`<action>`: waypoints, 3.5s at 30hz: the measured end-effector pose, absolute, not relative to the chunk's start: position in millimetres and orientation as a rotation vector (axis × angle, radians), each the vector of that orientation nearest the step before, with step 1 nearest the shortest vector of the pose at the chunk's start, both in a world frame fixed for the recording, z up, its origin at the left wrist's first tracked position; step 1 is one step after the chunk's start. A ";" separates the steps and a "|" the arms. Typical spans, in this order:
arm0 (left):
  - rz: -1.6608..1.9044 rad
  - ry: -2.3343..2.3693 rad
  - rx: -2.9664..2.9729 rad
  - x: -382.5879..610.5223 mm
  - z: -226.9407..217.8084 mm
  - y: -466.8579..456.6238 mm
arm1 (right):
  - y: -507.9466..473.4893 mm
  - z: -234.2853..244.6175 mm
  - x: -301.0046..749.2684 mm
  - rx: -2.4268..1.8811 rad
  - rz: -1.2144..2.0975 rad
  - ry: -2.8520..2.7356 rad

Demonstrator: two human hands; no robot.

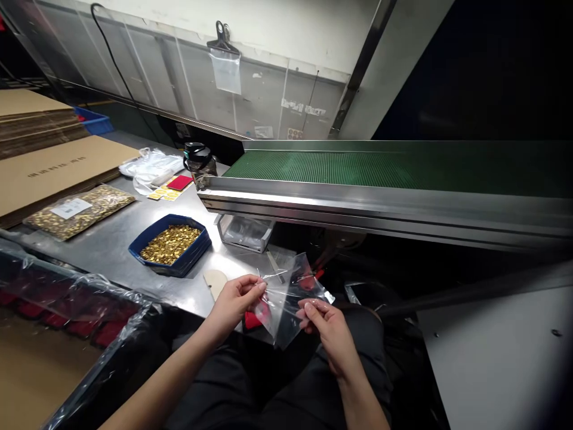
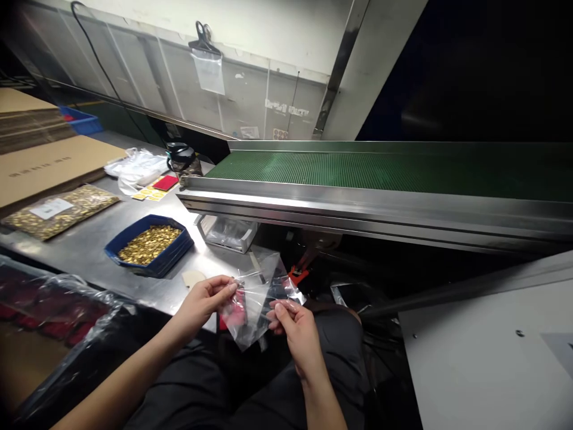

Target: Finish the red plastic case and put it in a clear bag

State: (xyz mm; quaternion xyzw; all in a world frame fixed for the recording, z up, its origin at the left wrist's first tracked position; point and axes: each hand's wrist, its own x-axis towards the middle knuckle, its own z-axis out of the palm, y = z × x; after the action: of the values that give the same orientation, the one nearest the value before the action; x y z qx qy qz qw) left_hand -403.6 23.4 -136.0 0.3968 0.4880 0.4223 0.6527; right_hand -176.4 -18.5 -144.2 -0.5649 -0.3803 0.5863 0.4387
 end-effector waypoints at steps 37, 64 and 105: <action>1.114 1.179 0.962 -366.0 -163.2 -12.7 | -50.7 -175.7 -203.6 -1.432 1.549 -0.978; 1.015 1.180 1.065 -384.6 -155.7 -31.8 | -64.1 -164.7 -195.3 -1.302 2.111 -0.560; 0.923 1.470 1.312 -381.2 -165.3 -68.4 | -96.4 -151.3 -202.2 -2.024 0.999 -1.653</action>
State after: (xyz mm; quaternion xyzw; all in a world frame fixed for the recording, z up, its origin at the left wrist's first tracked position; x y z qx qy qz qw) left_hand -381.2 -68.4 -165.3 0.5339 0.5985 0.3758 0.4643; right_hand -202.2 -96.4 -151.3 -0.7127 -0.5822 0.3520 0.1711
